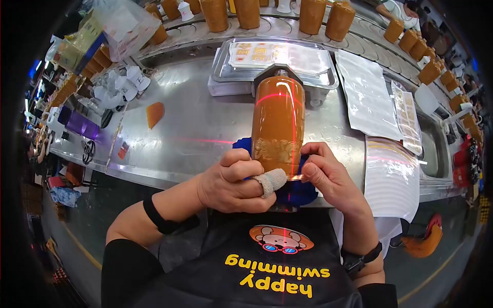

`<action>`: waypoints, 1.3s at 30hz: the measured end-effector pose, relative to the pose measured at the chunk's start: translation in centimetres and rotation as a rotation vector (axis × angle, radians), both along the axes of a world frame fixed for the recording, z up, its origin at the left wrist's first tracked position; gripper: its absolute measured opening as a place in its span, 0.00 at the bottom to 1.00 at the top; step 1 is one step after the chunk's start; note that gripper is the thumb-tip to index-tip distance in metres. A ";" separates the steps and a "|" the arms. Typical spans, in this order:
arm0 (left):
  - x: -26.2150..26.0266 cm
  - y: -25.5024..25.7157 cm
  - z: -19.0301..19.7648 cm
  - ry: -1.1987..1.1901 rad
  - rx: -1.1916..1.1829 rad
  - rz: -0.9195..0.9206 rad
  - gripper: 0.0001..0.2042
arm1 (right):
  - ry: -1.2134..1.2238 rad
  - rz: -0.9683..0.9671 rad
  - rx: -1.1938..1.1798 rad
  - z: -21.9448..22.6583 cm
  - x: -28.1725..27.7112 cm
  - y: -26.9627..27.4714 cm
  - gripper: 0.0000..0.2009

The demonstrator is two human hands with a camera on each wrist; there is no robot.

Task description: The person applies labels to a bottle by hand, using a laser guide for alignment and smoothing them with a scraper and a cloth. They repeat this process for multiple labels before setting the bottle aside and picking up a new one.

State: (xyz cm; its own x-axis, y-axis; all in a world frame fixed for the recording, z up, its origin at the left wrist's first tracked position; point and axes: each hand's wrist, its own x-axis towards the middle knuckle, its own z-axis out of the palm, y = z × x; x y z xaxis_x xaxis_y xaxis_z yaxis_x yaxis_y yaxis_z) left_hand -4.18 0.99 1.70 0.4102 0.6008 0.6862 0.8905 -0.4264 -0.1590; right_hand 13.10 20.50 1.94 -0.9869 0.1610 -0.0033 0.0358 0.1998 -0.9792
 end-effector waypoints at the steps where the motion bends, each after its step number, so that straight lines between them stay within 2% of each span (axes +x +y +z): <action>1: 0.0 0.2 0.0 0.015 0.002 -0.009 0.12 | 0.001 0.000 0.003 0.2 0.1 0.1 0.15; 9: -0.2 0.3 0.4 0.022 -0.043 -0.035 0.11 | 0.081 0.059 0.041 0.6 0.6 1.1 0.10; 24: 1.3 1.6 0.4 0.084 -0.035 0.065 0.14 | -0.003 0.045 -0.059 -0.1 0.6 1.1 0.11; 27: 1.4 1.4 1.0 0.077 -0.082 0.042 0.15 | 0.072 0.071 0.032 -0.3 0.8 1.3 0.11; 33: 1.4 1.6 0.1 0.021 0.018 0.033 0.12 | 0.053 0.089 0.018 -0.2 0.8 1.7 0.11; 39: 1.5 1.5 0.4 0.047 -0.058 0.033 0.13 | 0.045 0.073 0.011 -0.2 0.7 1.6 0.11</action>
